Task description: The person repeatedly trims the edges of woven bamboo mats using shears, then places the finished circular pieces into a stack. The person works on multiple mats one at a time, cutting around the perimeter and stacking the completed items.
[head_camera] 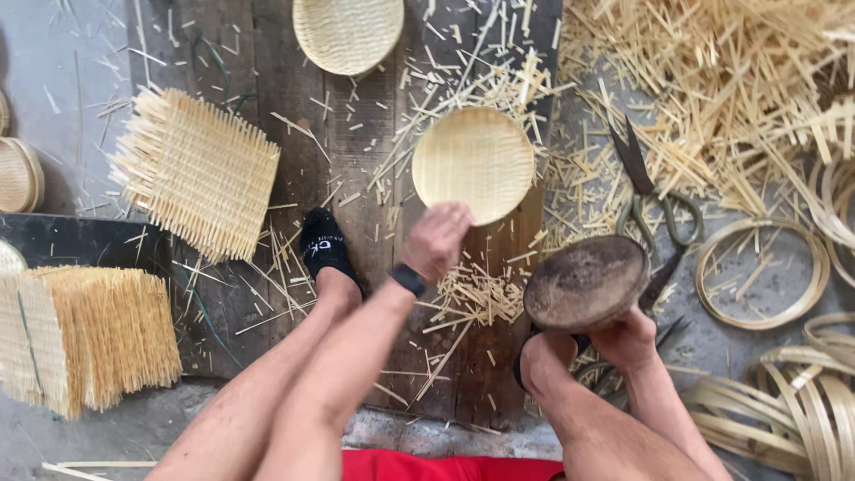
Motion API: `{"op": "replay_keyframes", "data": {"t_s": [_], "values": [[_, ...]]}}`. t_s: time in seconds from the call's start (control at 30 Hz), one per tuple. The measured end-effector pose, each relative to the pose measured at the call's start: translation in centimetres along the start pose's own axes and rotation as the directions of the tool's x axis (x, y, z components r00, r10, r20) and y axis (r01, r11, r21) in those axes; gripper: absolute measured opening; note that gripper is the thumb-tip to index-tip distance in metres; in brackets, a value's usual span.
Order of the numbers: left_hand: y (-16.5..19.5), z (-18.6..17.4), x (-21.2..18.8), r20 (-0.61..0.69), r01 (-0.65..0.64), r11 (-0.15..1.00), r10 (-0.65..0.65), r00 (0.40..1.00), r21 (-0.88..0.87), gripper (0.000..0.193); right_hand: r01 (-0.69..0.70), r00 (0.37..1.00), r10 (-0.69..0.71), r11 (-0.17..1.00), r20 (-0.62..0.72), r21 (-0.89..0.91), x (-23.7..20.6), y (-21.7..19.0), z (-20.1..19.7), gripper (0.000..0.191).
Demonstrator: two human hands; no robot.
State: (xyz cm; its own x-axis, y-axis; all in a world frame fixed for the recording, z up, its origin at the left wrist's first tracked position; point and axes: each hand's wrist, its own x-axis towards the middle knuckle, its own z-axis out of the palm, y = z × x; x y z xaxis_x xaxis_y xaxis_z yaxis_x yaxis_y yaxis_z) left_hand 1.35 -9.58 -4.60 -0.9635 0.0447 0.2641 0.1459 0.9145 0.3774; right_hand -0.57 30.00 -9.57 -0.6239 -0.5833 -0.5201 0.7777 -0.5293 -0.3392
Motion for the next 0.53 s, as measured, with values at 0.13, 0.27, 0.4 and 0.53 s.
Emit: {"op": "replay_keyframes", "data": {"t_s": [0.13, 0.27, 0.4, 0.53], "values": [[-10.7, -3.8, 6.5, -0.150, 0.008, 0.996, 0.005, 0.989, 0.087, 0.024, -0.030, 0.998, 0.031, 0.999, -0.063, 0.019, -0.6, -0.2, 0.1, 0.060], [-18.0, -6.1, 12.1, -0.249, 0.118, 0.963, -0.056, 0.967, 0.241, 0.021, -0.047, 0.995, 0.046, 0.999, -0.092, -0.001, -1.2, 0.0, 0.0, 0.065], [-21.3, -6.0, 13.5, -0.214, 0.168, 0.968, -0.127, 0.968, 0.184, 0.014, -0.061, 0.989, 0.056, 0.998, -0.133, -0.033, -1.5, -0.1, -0.5, 0.068], [-22.6, -4.5, 12.8, -0.169, 0.222, 0.965, -0.198, 0.966, 0.137, 0.015, -0.127, 0.980, 0.116, 0.990, -0.161, -0.058, -1.7, -0.5, -1.3, 0.074]]}}
